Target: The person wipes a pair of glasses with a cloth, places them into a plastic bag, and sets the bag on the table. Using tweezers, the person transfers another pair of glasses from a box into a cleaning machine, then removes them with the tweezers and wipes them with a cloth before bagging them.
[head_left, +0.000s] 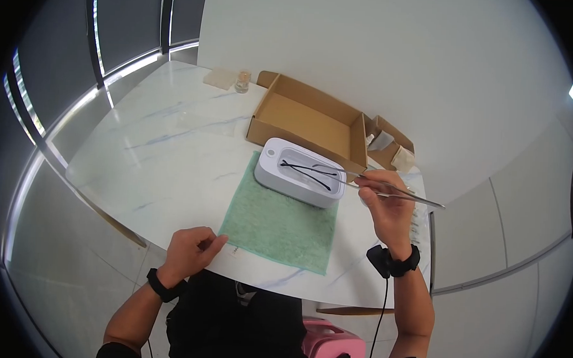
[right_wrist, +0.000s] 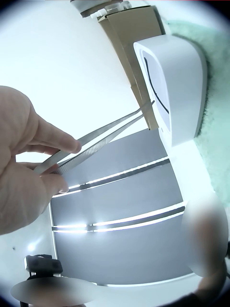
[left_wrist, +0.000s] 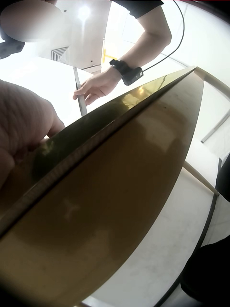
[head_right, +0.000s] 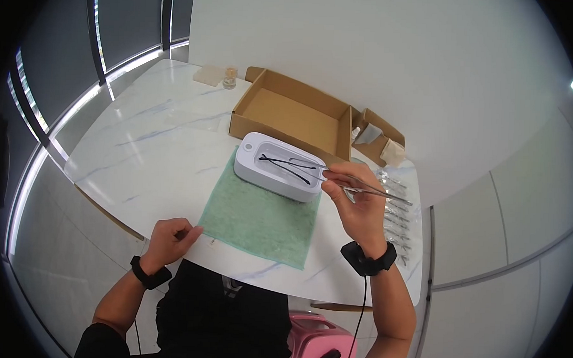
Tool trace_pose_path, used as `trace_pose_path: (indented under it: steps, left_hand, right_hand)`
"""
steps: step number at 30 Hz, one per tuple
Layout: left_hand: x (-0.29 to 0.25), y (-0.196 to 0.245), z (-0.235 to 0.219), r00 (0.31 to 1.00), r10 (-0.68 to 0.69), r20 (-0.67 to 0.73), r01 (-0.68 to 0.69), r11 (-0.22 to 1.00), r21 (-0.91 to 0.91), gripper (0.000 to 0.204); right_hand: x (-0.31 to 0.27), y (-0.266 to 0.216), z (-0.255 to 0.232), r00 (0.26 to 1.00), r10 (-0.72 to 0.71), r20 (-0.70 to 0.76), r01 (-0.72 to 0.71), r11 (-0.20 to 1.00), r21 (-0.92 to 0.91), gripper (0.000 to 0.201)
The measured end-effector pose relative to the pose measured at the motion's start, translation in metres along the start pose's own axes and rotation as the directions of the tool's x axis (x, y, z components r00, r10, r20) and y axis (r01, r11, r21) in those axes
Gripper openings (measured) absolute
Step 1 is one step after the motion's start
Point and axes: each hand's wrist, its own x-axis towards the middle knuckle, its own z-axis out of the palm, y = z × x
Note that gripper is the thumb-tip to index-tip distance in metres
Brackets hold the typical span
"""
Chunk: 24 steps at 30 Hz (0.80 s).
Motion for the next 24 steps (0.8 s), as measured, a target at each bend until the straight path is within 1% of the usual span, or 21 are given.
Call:
trace_pose_path:
  steps: [5,7,11,13,14,15,16,17,19,20,21,23,24]
  left_hand:
    - [0.0,0.001,-0.001,1.0,-0.003,0.002,0.003,1.0,-0.006,0.032]
    - [0.0,0.001,-0.001,1.0,0.001,0.006,-0.001,1.0,-0.006,0.032]
    - [0.001,0.002,-0.001,1.0,-0.015,0.016,0.015,1.0,0.015,0.033]
    - [0.0,0.002,-0.001,1.0,-0.013,0.017,0.013,1.0,0.017,0.033]
    - [0.001,0.002,-0.001,1.0,-0.004,0.017,0.004,1.0,0.025,0.033]
    - [0.001,0.003,-0.001,1.0,0.006,0.016,-0.006,0.999,0.034,0.033]
    - [0.002,0.003,-0.001,1.0,0.007,0.019,-0.008,0.999,0.034,0.033]
    - [0.002,0.003,-0.001,1.0,0.009,0.019,-0.009,0.999,0.035,0.033]
    - [0.001,0.003,-0.001,1.0,0.008,0.016,-0.008,0.999,0.037,0.033]
    - [0.001,0.003,-0.001,1.0,0.01,0.015,-0.01,0.999,0.032,0.032]
    - [0.001,0.003,-0.002,1.0,0.013,0.015,-0.014,1.0,0.026,0.032]
    - [0.002,0.003,-0.002,1.0,0.014,0.016,-0.015,1.0,0.028,0.032]
    - [0.002,0.003,-0.002,1.0,0.017,0.018,-0.018,0.999,0.029,0.032]
  right_hand:
    - [-0.004,0.002,0.009,0.999,0.045,0.019,-0.045,0.999,0.004,0.028]
    - [-0.005,0.005,0.011,0.998,0.004,0.058,-0.002,0.999,-0.036,0.028]
    - [-0.006,0.004,0.012,0.998,0.003,0.068,0.002,0.997,-0.075,0.028]
    - [-0.007,0.003,0.013,0.999,-0.042,0.016,0.043,0.998,-0.042,0.029]
    - [-0.006,0.003,0.012,0.999,-0.039,0.013,0.04,0.998,-0.042,0.029]
    - [-0.004,0.004,0.01,0.986,-0.158,0.05,0.165,0.969,-0.186,0.029]
    - [-0.002,0.004,0.009,0.958,-0.269,0.103,0.288,0.903,-0.32,0.029]
    - [-0.004,0.002,0.01,0.958,-0.269,0.102,0.287,0.903,-0.32,0.029]
    - [-0.01,-0.003,0.016,0.95,-0.245,0.194,0.303,0.87,-0.388,0.029]
    - [-0.014,-0.005,0.019,0.961,-0.175,0.215,0.248,0.889,-0.385,0.031]
    - [-0.017,-0.003,0.02,0.961,-0.175,0.216,0.248,0.889,-0.384,0.031]
    - [-0.021,0.002,0.023,0.952,-0.156,0.263,0.247,0.899,-0.362,0.033]
    - [-0.022,0.004,0.023,0.946,-0.151,0.287,0.258,0.887,-0.382,0.034]
